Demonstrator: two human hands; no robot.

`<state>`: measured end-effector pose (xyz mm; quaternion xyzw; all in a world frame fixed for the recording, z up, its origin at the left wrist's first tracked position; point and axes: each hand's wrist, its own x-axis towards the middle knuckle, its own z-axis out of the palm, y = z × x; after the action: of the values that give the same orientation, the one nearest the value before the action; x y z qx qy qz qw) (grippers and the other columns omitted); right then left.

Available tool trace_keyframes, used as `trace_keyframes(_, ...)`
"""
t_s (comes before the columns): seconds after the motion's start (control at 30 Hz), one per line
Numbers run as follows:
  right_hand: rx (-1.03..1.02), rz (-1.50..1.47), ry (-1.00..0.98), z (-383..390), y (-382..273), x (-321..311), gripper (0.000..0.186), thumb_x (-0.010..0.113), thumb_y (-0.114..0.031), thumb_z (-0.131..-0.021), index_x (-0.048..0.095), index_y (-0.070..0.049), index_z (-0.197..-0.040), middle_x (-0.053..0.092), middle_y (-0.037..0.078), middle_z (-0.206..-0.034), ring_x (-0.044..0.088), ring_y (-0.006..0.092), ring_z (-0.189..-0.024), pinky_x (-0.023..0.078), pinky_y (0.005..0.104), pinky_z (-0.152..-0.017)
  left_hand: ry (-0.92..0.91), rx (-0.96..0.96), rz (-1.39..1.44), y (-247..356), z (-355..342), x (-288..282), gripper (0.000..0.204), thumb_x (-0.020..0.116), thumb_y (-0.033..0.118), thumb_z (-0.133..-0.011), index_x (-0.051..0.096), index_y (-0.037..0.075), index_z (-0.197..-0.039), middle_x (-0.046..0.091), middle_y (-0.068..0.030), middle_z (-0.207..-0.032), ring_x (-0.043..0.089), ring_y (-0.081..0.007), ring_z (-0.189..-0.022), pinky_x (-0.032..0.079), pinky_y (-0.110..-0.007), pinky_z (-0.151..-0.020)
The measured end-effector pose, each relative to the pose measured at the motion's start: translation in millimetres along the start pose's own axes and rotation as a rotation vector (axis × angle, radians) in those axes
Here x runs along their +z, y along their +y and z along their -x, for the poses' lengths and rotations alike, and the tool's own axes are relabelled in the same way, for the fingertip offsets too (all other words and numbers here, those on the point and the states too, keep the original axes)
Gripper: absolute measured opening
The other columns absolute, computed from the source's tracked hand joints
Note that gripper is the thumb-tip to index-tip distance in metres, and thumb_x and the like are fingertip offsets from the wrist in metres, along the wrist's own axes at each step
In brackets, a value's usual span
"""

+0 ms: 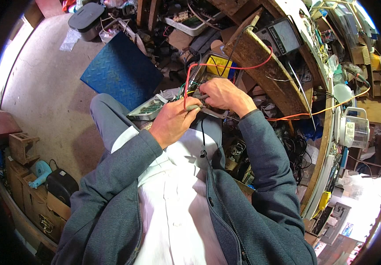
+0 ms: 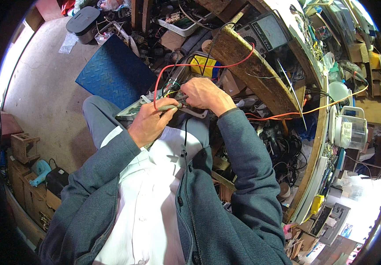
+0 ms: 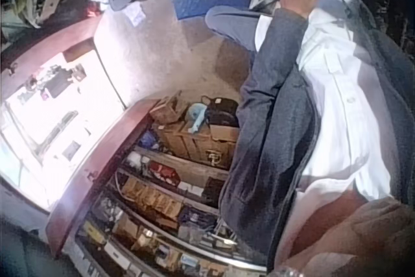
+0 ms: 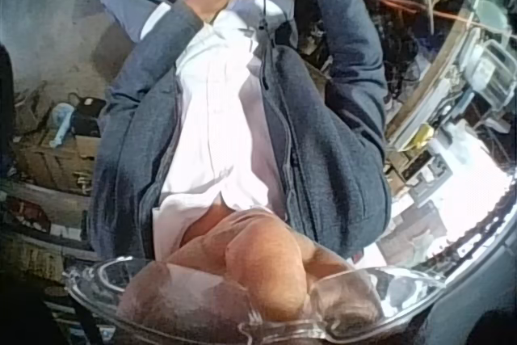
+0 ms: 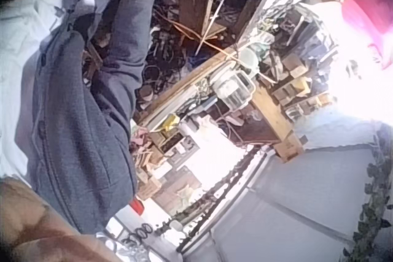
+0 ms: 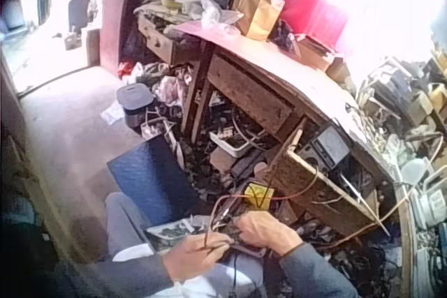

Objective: The person sits on the floor and uses a multimeter to test connections on a small electronic device. They repeatedly touch the probes to various points on the circuit board and wires, adjusting the device's position as needed.

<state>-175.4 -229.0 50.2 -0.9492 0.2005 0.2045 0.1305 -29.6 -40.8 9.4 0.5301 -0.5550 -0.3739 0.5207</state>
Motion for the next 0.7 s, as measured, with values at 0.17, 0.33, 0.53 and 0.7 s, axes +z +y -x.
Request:
trace_keyframes(0.17,-0.017,0.005,0.024,0.7,0.6,0.2,0.02,0.072,-0.012,-0.078,0.075,0.001,-0.092,0.074,0.024,-0.088,0.074,0.0456,-0.091,0.059,0.0541,-0.077,0.003,0.013,-0.006,1.0,-0.4,-0.2,0.018,0.069,0.003,-0.101,0.069,-0.001,-0.119,0.076,-0.015,-0.1,0.073,-0.0226,-0.084,0.057,-0.034,-0.077)
trace_keyframes(0.33,-0.015,0.001,0.026,0.2,0.6,3.2,0.02,0.073,-0.011,-0.077,0.075,0.0,-0.093,0.074,0.024,-0.088,0.073,0.0453,-0.091,0.059,0.0542,-0.078,0.008,0.019,0.002,2.2,-0.4,-0.3,0.018,0.069,0.004,-0.101,0.069,-0.001,-0.118,0.075,-0.0149,-0.098,0.071,-0.0224,-0.081,0.056,-0.034,-0.075)
trace_keyframes(0.53,0.006,-0.007,0.028,1.1,0.6,4.2,0.02,0.07,-0.01,-0.079,0.076,-0.001,-0.096,0.075,0.024,-0.091,0.073,0.045,-0.093,0.059,0.0542,-0.079,0.004,0.01,0.01,4.0,-1.8,-0.3,0.017,0.07,0.003,-0.1,0.069,-0.001,-0.116,0.073,-0.0145,-0.095,0.07,-0.0213,-0.079,0.055,-0.034,-0.074)
trace_keyframes(0.7,0.019,-0.05,-0.024,0.9,0.5,-8.7,0.019,0.067,-0.01,-0.08,0.075,-0.003,-0.095,0.074,0.023,-0.089,0.073,0.0457,-0.092,0.058,0.0544,-0.079,0.025,0.054,-0.004,-0.2,-0.3,0.9,0.017,0.07,0.002,-0.099,0.07,0.0,-0.116,0.073,-0.0144,-0.094,0.069,-0.0209,-0.08,0.055,-0.033,-0.075)
